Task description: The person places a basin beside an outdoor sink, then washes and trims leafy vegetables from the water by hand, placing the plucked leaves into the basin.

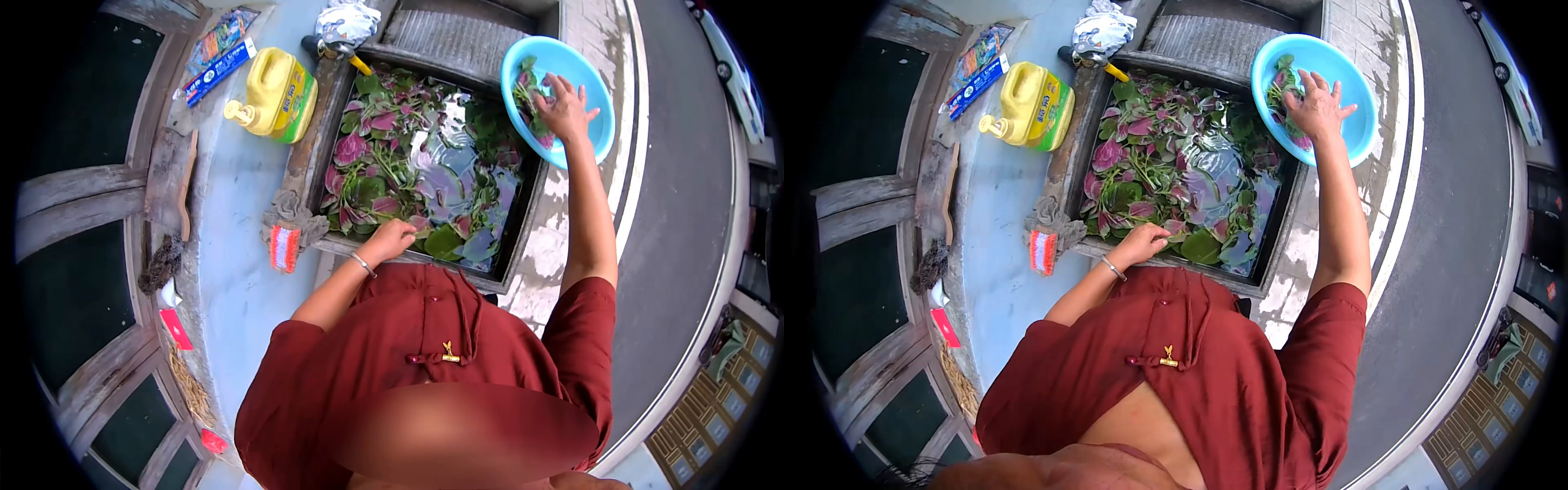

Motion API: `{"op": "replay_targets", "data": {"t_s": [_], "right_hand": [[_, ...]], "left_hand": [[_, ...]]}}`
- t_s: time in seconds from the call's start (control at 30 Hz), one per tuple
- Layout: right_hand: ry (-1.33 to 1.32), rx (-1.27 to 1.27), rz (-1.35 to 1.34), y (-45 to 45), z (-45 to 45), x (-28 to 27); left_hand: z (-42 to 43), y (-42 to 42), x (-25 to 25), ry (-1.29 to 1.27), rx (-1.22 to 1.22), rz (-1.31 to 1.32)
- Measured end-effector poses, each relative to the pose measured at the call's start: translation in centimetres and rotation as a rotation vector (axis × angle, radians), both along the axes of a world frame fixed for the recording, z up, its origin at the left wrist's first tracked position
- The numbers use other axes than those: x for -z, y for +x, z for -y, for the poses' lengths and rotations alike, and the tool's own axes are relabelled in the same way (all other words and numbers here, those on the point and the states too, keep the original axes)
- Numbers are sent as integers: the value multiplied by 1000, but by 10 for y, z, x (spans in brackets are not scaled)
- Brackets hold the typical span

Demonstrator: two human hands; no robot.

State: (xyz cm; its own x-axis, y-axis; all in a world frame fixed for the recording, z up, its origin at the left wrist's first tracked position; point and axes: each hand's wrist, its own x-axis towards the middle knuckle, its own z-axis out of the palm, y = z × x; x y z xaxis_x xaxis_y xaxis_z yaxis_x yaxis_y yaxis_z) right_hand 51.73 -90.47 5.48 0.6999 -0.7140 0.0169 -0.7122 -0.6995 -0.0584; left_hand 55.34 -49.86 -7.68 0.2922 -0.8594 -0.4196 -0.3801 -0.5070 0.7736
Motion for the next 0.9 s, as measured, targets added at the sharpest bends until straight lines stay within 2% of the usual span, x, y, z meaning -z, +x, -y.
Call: {"op": "replay_targets", "data": {"t_s": [0.03,0.1,0.17,0.23,0.3,0.37,0.47,0.5,0.57,0.7,0.77,0.8,0.9], "right_hand": [[-99,-64,183,-2,-5,4],[77,-271,471,2,-25,0],[490,-344,625,6,-58,24],[719,-352,457,9,-102,45],[816,-396,312,11,-136,76],[1015,-258,215,21,-170,111],[887,-339,242,39,-213,165],[848,-324,237,46,-227,166],[734,-234,4,55,-247,167],[696,-92,-142,47,-252,207],[847,-112,-39,36,-242,228],[911,-80,91,35,-243,222],[956,-41,132,43,-247,230]], "left_hand": [[-2,-1,4,15,-8,-10],[-1,-2,10,-10,8,-25],[2,-1,5,31,-11,-45],[1,0,7,-2,9,-41],[-2,1,9,-19,-12,-32],[-6,2,9,-34,-32,-21],[-14,6,3,-18,-100,-21],[-17,7,1,-13,-109,-20],[-25,10,-3,-15,-178,-21],[-43,15,-2,-8,-315,-77],[-52,15,10,-74,-375,-112],[-53,16,8,-80,-391,-124],[-52,19,5,-111,-450,-195]]}}
